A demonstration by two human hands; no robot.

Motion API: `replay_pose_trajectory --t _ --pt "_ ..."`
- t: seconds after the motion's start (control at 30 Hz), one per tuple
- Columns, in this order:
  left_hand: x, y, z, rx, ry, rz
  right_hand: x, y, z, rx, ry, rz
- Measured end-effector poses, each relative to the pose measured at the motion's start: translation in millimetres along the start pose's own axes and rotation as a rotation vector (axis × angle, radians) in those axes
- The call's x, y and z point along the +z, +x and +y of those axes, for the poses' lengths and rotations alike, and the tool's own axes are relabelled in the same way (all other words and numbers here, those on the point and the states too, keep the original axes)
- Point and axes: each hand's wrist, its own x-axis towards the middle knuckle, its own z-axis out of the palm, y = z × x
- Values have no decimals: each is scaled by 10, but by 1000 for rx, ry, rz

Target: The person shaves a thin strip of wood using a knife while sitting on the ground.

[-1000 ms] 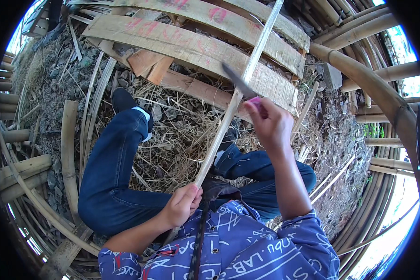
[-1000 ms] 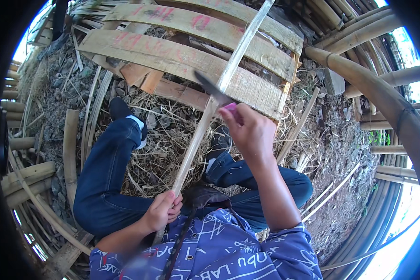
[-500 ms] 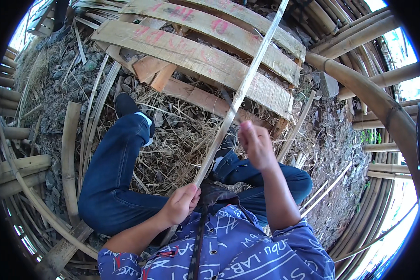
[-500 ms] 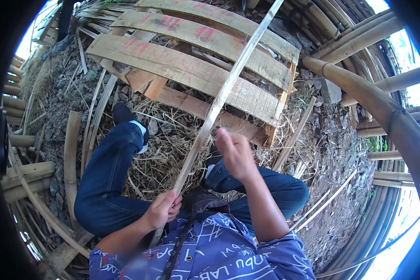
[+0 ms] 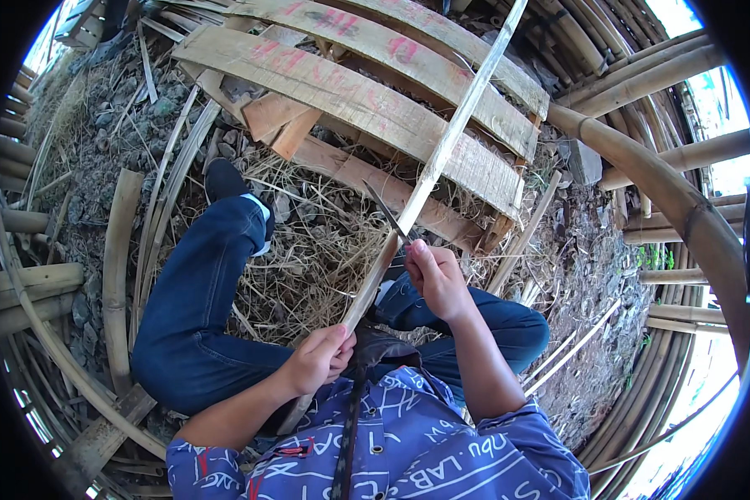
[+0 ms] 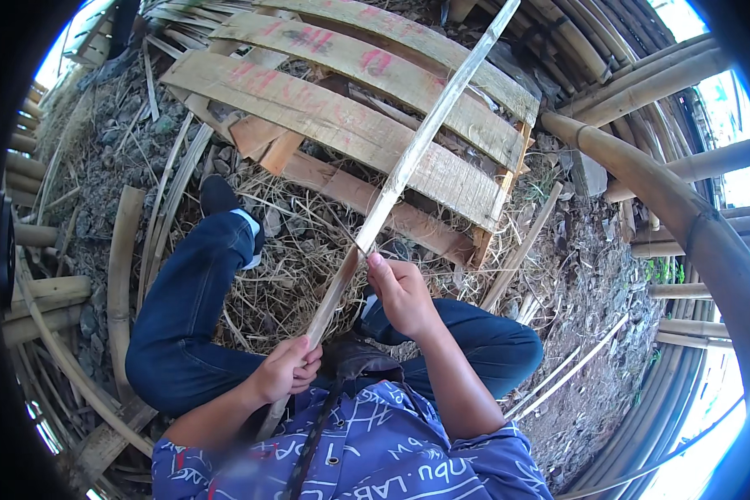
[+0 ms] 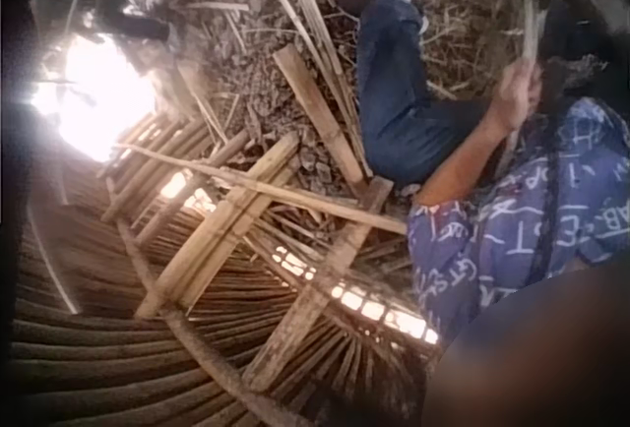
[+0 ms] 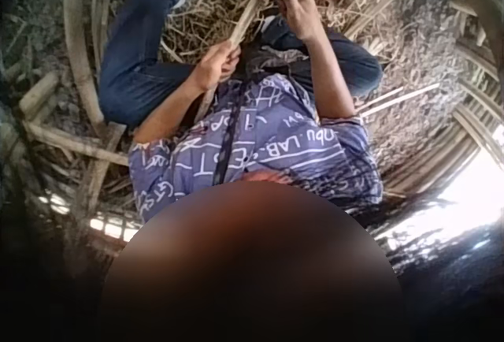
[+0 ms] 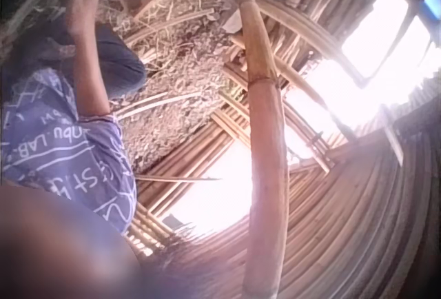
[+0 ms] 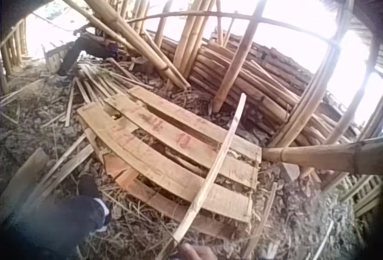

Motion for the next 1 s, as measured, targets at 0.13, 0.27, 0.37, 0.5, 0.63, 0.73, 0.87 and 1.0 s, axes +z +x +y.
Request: replay_pose_trajectory --t 0.13,0.27,0.37,0.5,0.63,0.73,0.87,1.0 --pt "-59 -11 29 -51 -58 -65 37 -12 -93 -197 -311 145" --pt "-65 0 5 -10 -8 -16 4 -47 4 -225 -271 231" --pt "-51 -27 28 -32 -17 -23 68 -131 39 -292 -323 166" --pt "-18 -70 48 -7 1 8 251 -222 41 -280 -353 131" --pt "-77 -99 55 -16 -100 -168 380 -308 48 -244 -141 91" --pt "-65 -199 222 -77 -260 -279 370 -352 94 -169 67 83" --pt "-88 -199 171 -63 -264 -369 350 -430 166 -176 115 66" --pt "-36 -209 162 -99 -169 -277 391 -509 252 -191 -69 96"
